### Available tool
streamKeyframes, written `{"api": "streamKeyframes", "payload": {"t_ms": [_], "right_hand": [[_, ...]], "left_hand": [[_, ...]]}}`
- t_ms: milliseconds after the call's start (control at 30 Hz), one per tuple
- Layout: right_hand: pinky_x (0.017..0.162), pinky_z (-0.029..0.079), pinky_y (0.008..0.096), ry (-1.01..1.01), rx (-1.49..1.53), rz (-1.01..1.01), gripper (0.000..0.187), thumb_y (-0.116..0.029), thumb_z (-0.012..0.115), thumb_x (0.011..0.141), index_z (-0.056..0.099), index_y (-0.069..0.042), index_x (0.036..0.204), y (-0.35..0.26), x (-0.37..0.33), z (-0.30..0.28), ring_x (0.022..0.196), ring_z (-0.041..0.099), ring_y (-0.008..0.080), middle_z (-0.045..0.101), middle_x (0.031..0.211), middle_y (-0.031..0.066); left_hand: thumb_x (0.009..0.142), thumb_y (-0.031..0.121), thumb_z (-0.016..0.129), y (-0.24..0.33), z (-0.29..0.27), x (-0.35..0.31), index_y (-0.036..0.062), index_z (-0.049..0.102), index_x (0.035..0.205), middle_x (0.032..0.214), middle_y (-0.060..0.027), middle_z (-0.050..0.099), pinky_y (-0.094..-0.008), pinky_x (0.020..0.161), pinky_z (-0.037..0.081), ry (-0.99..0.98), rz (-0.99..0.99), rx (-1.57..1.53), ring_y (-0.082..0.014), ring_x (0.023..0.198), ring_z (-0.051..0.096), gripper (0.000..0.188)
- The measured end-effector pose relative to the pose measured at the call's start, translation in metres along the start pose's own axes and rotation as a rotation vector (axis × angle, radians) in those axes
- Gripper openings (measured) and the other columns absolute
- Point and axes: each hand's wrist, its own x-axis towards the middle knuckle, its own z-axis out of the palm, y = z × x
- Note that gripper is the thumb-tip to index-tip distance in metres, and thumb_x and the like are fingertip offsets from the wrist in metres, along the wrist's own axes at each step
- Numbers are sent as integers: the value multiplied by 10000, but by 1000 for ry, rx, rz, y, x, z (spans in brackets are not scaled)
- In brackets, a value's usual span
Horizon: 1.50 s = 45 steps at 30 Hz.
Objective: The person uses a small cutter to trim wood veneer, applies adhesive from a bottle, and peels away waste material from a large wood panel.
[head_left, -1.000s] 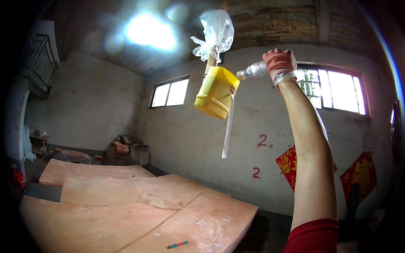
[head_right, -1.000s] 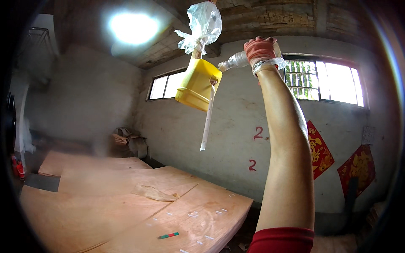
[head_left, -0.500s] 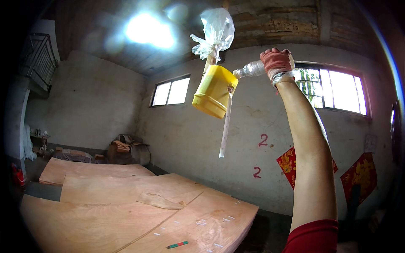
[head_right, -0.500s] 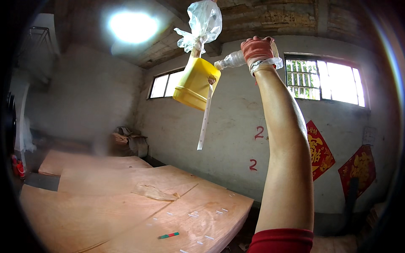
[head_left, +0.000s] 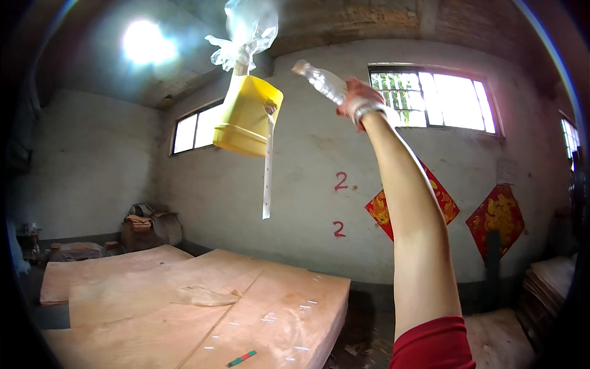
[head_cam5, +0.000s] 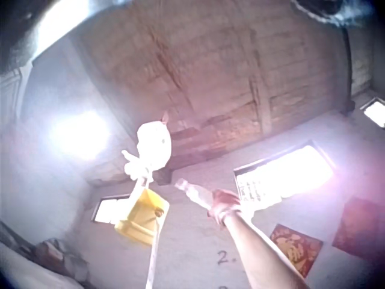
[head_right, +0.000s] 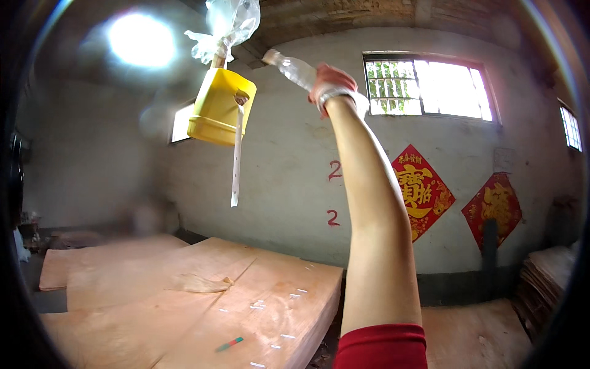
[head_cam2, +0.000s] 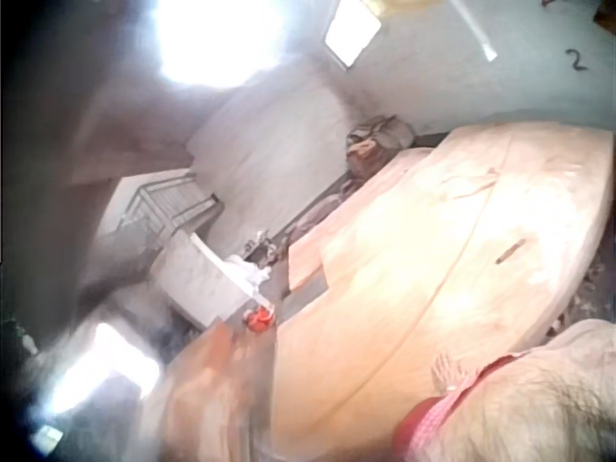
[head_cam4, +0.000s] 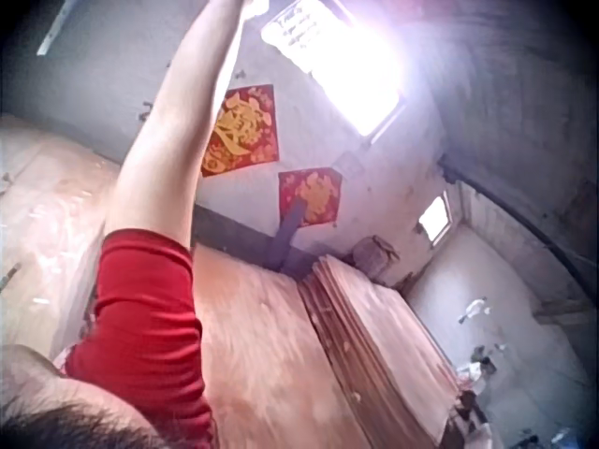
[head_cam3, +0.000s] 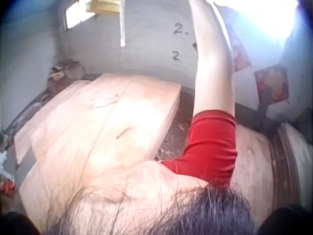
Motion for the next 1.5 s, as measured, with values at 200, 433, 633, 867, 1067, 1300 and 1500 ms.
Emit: {"api": "streamKeyframes", "payload": {"t_ms": [200, 433, 633, 867, 1067, 1300, 1500], "right_hand": [[819, 473, 355, -369, 565, 100, 673, -351, 755, 595, 474, -37, 1120, 104, -164, 103, 921, 582, 264, 582, 1004, 139], [694, 492, 336, -1242, 1185, 1088, 395, -115, 786, 612, 592, -77, 954, 146, -646, 165, 742, 585, 171, 618, 860, 31], [600, 472, 350, -1530, 1351, 1302, 287, -268, 682, 736, 598, -62, 918, 36, -853, 62, 709, 581, 207, 605, 770, 61], [635, 464, 414, -1611, 1326, 730, 283, -311, 603, 793, 558, -78, 948, 27, -918, -1, 754, 584, 305, 599, 813, 123], [840, 427, 329, -1820, 794, 1537, 737, -646, 291, 845, 471, -67, 1264, 114, -958, -17, 1041, 519, 195, 551, 1179, 114], [963, 360, 350, -1696, 1020, 1945, 712, -624, 362, 843, 421, -90, 1309, 170, -1085, -37, 1178, 439, 202, 482, 1281, 104], [688, 509, 314, -1791, 807, 1709, 666, -541, 537, 790, 439, -102, 1281, 213, -1016, -65, 838, 614, 203, 625, 962, 135]], "left_hand": [[794, 291, 605, 15, 5, 15, -10, 533, 1085, 889, -80, 569, -346, 762, 412, -8, 105, -125, -233, 827, 524, 425], [790, 286, 616, 20, 28, -8, -10, 547, 1071, 859, -74, 587, -337, 744, 433, -90, 213, -285, -226, 798, 546, 413], [788, 282, 625, 30, 67, -37, -9, 559, 1058, 834, -68, 602, -329, 728, 451, -262, 250, -445, -220, 774, 565, 403], [784, 277, 636, 41, 130, -116, -9, 573, 1044, 804, -62, 620, -319, 710, 472, -760, 116, -678, -213, 745, 587, 391], [781, 273, 645, 40, 203, -268, -9, 585, 1031, 779, -56, 635, -311, 695, 490, -1307, -166, -701, -208, 720, 605, 381], [778, 268, 655, 34, 239, -386, -8, 598, 1017, 749, -50, 653, -302, 677, 511, -1662, -444, -664, -201, 691, 627, 370], [618, 333, 759, 107, 277, -376, -1, 524, 1094, 1044, -156, 592, -382, 834, 450, -1539, -269, -349, -299, 965, 575, 627]]}}
